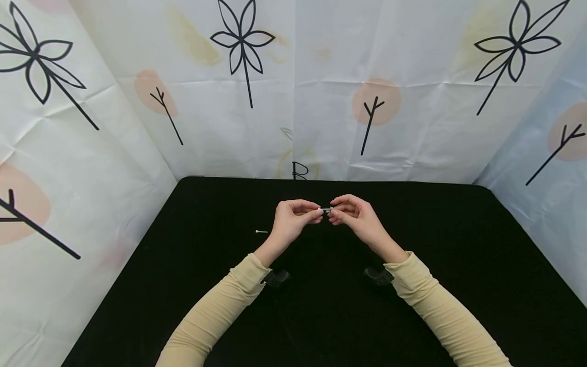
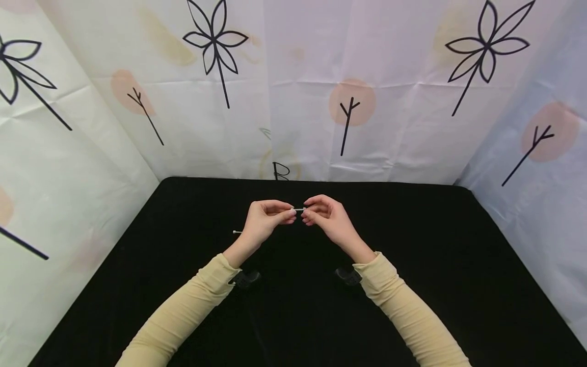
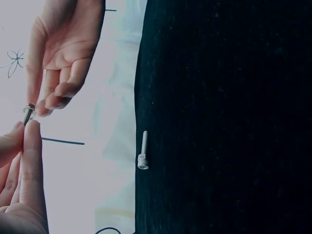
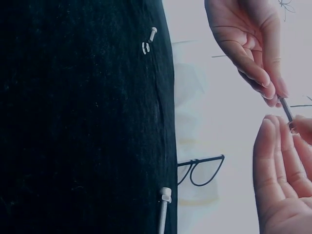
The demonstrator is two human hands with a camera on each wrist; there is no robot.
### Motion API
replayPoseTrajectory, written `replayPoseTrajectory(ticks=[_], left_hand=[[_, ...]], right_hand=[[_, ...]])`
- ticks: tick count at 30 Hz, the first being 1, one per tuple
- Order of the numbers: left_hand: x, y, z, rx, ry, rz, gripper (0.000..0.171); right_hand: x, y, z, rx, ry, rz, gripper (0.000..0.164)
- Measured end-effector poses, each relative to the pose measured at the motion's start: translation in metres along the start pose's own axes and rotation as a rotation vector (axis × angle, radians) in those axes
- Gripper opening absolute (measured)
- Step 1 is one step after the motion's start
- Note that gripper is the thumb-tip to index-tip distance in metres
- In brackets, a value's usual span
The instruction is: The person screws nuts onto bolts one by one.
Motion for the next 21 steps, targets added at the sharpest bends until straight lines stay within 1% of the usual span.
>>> replayPoseTrajectory(ticks=[2, 4, 6, 11, 13, 18, 21], left_hand=[[0.0000, 0.0000, 0.0001, 0.001, 0.003, 0.005, 0.017], [0.0001, -0.0001, 0.0003, 0.002, -0.001, 0.002, 0.017], [0.0003, -0.0004, 0.0004, 0.002, -0.007, -0.006, 0.017], [-0.0004, -0.0015, 0.0008, 0.004, -0.013, -0.021, 0.016], [-0.0011, -0.0018, 0.0008, 0.006, -0.012, -0.019, 0.016], [-0.0011, -0.0016, 0.0009, 0.006, -0.010, -0.014, 0.019], [-0.0007, -0.0015, 0.0012, 0.007, -0.001, -0.015, 0.018]], right_hand=[[0.0001, -0.0001, 0.0001, 0.000, 0.025, -0.004, 0.026], [-0.0001, 0.0000, -0.0002, 0.003, 0.027, 0.005, 0.024], [0.0003, 0.0003, -0.0008, 0.007, 0.003, 0.025, 0.024], [0.0017, -0.0003, -0.0009, -0.012, -0.076, 0.038, 0.033], [0.0019, -0.0008, -0.0002, -0.017, -0.069, 0.018, 0.032], [0.0018, -0.0003, 0.0006, -0.014, 0.000, 0.007, 0.028], [0.0012, -0.0005, 0.0002, -0.008, -0.010, 0.037, 0.025]])
Point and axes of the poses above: each hand's wrist, its own z-axis away from the middle knuckle, its own y-axis out of the back of the hand, x = y × z, the point moved 1 cm from there along -z, towards the middle knuckle, and after that the axes turned 14 degrees about -x, right-handed, at the moved point
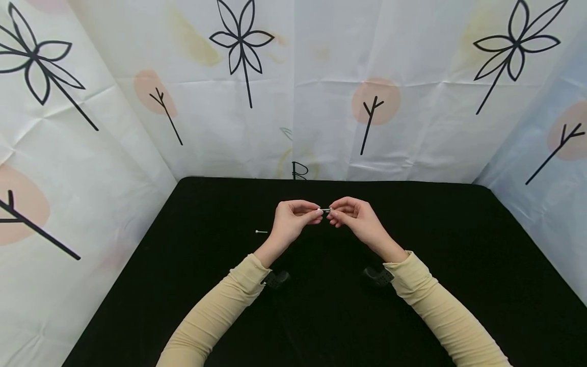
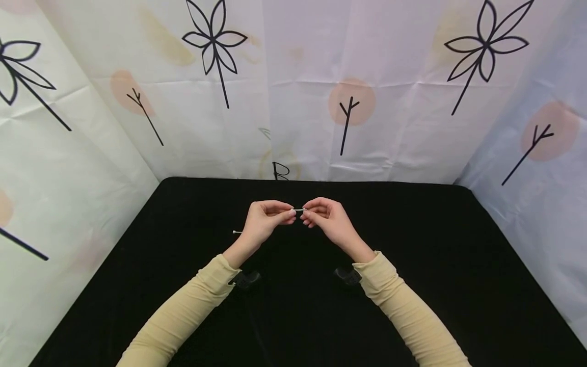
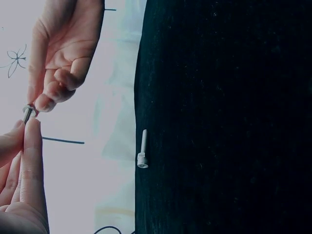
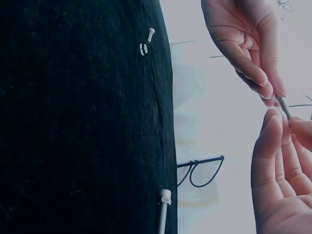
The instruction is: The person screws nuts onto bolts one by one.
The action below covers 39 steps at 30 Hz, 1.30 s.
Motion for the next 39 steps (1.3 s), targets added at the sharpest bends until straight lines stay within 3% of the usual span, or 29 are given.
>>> replayPoseTrajectory(ticks=[6, 13, 16, 23, 31, 39], left_hand=[[0.000, 0.001, 0.001, -0.003, 0.011, 0.004, 0.016], [0.001, 0.001, 0.000, 0.002, 0.009, 0.029, 0.016], [0.000, 0.001, -0.001, -0.005, 0.008, 0.024, 0.016], [-0.023, 0.005, -0.009, 0.028, 0.009, 0.022, 0.022], [-0.020, 0.005, -0.009, 0.025, 0.031, 0.040, 0.021], [0.002, 0.000, -0.002, -0.011, 0.022, 0.011, 0.021]], right_hand=[[0.000, -0.002, -0.001, -0.009, -0.083, 0.025, 0.034], [-0.002, 0.000, 0.001, 0.007, 0.018, -0.003, 0.025], [-0.003, 0.001, 0.001, 0.013, 0.003, 0.025, 0.023], [-0.003, 0.001, 0.001, 0.012, -0.077, 0.018, 0.033], [-0.005, 0.000, 0.003, 0.021, 0.028, -0.045, 0.023], [-0.003, 0.000, 0.000, 0.034, -0.058, 0.010, 0.029]])
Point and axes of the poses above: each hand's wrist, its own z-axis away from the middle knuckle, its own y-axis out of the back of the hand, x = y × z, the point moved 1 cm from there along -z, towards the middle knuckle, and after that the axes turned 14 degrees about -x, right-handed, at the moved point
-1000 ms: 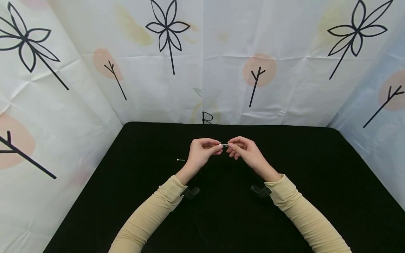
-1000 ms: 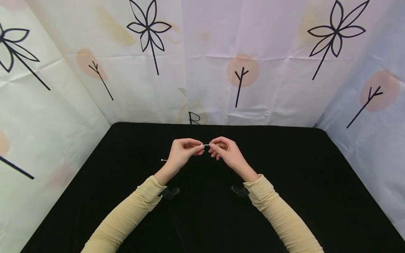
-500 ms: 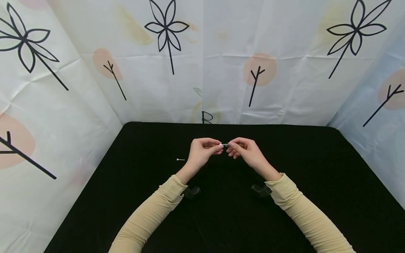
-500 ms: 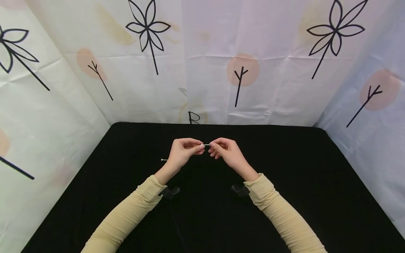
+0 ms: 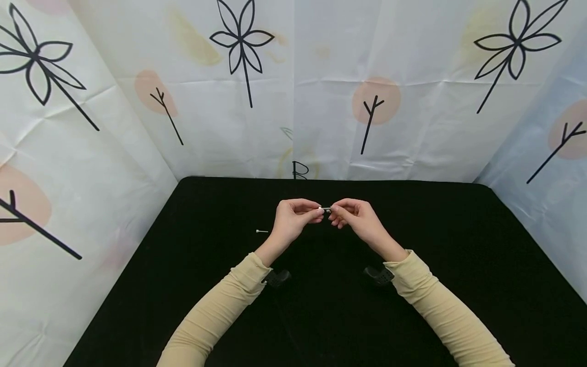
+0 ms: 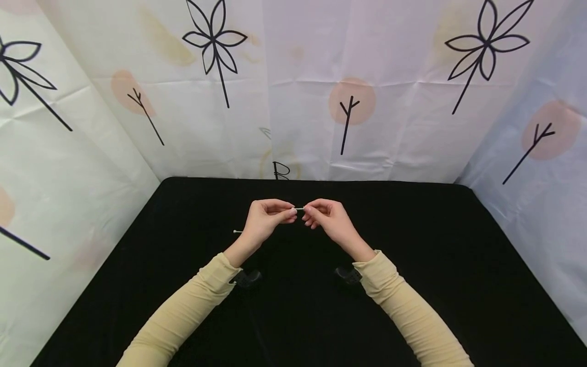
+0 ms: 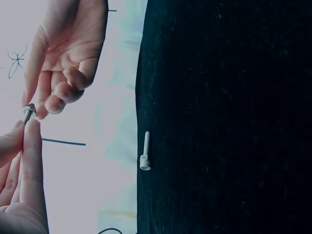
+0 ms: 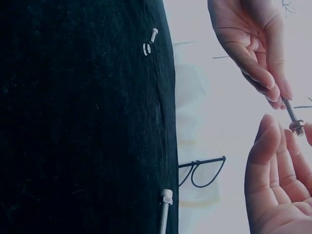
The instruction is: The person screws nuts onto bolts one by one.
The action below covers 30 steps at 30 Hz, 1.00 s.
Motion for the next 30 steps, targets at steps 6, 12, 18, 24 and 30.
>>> replayPoseTrajectory(ticks=[6, 12, 18, 24, 30], left_hand=[[0.0037, -0.0018, 0.0011, -0.004, -0.009, 0.014, 0.018], [0.0015, -0.0015, 0.0004, -0.006, -0.011, 0.006, 0.018], [0.0010, -0.0019, 0.0004, 0.002, 0.001, 0.018, 0.019], [0.0010, -0.0024, 0.0006, 0.001, 0.004, 0.014, 0.017], [0.0007, -0.0020, -0.0003, 0.004, 0.006, 0.012, 0.018]], right_hand=[[0.0003, 0.0001, 0.0022, -0.013, 0.046, -0.071, 0.027], [0.0006, 0.0002, 0.0012, -0.001, 0.024, -0.030, 0.027], [0.0029, 0.0009, 0.0014, -0.020, 0.028, -0.059, 0.031], [0.0035, 0.0008, 0.0007, -0.009, 0.022, -0.031, 0.025], [0.0021, 0.0005, -0.0002, -0.003, -0.008, -0.029, 0.032]])
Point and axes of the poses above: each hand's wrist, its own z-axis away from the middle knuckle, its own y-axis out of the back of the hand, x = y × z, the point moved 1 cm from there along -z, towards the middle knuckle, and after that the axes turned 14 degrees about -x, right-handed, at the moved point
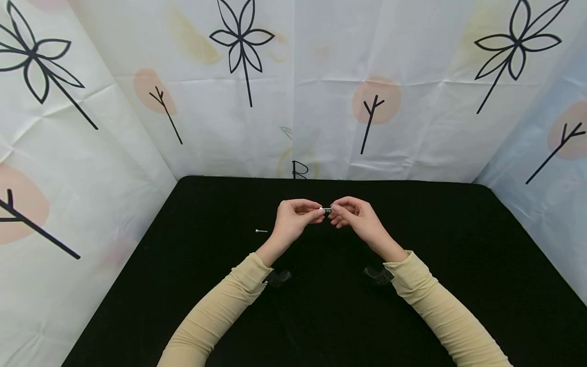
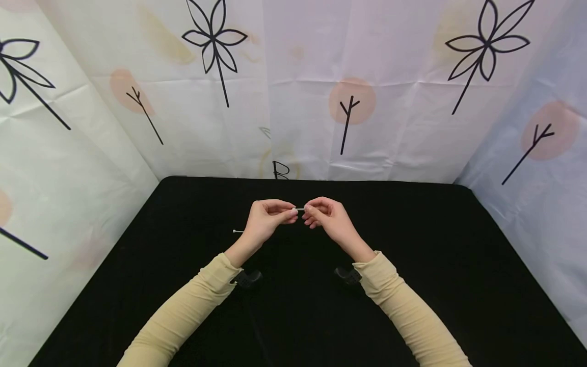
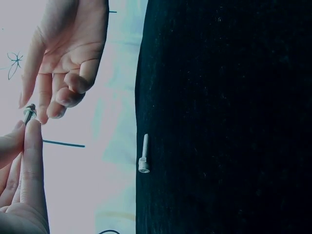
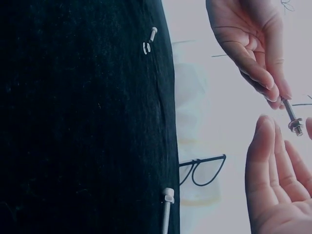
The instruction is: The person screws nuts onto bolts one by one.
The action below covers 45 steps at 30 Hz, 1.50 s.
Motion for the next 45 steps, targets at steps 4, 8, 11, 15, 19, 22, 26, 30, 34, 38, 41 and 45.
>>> replayPoseTrajectory(ticks=[4, 8, 11, 15, 19, 22, 26, 30, 34, 38, 41, 45], left_hand=[[0.000, 0.000, 0.000, 0.003, 0.006, 0.011, 0.019], [0.002, 0.001, 0.000, 0.000, -0.002, 0.003, 0.018], [-0.001, 0.002, -0.002, 0.006, -0.015, -0.003, 0.016], [-0.016, 0.004, -0.007, 0.040, -0.029, 0.002, 0.013], [-0.023, 0.005, -0.009, 0.054, -0.021, 0.011, 0.016], [-0.023, 0.006, -0.008, 0.044, -0.013, 0.011, 0.020], [-0.023, 0.007, -0.007, 0.026, -0.008, 0.015, 0.020], [-0.015, 0.005, -0.004, 0.016, -0.001, 0.030, 0.018], [-0.004, 0.002, 0.000, 0.014, -0.014, 0.025, 0.017], [-0.001, 0.002, 0.001, 0.007, -0.031, 0.010, 0.016], [-0.004, 0.003, -0.001, -0.001, -0.026, 0.008, 0.017], [-0.015, 0.006, -0.006, -0.004, -0.017, 0.022, 0.019]], right_hand=[[-0.002, 0.000, 0.001, -0.026, 0.045, -0.040, 0.030], [-0.004, -0.001, 0.000, -0.015, 0.035, -0.010, 0.025], [-0.005, -0.001, -0.001, -0.003, -0.005, 0.018, 0.030], [-0.003, -0.002, -0.001, -0.008, 0.028, -0.029, 0.035], [-0.002, -0.003, -0.001, -0.019, 0.091, -0.074, 0.032], [-0.001, -0.003, -0.002, -0.014, 0.076, -0.055, 0.028], [0.001, -0.003, -0.002, -0.009, 0.047, -0.042, 0.034], [0.002, -0.004, -0.002, -0.023, 0.071, -0.072, 0.033], [0.002, -0.004, -0.001, -0.026, 0.096, -0.074, 0.028], [0.000, -0.003, -0.001, -0.015, 0.079, -0.065, 0.027], [-0.001, -0.003, -0.001, -0.016, 0.068, -0.066, 0.027], [-0.003, -0.002, -0.001, -0.006, 0.062, -0.059, 0.027]])
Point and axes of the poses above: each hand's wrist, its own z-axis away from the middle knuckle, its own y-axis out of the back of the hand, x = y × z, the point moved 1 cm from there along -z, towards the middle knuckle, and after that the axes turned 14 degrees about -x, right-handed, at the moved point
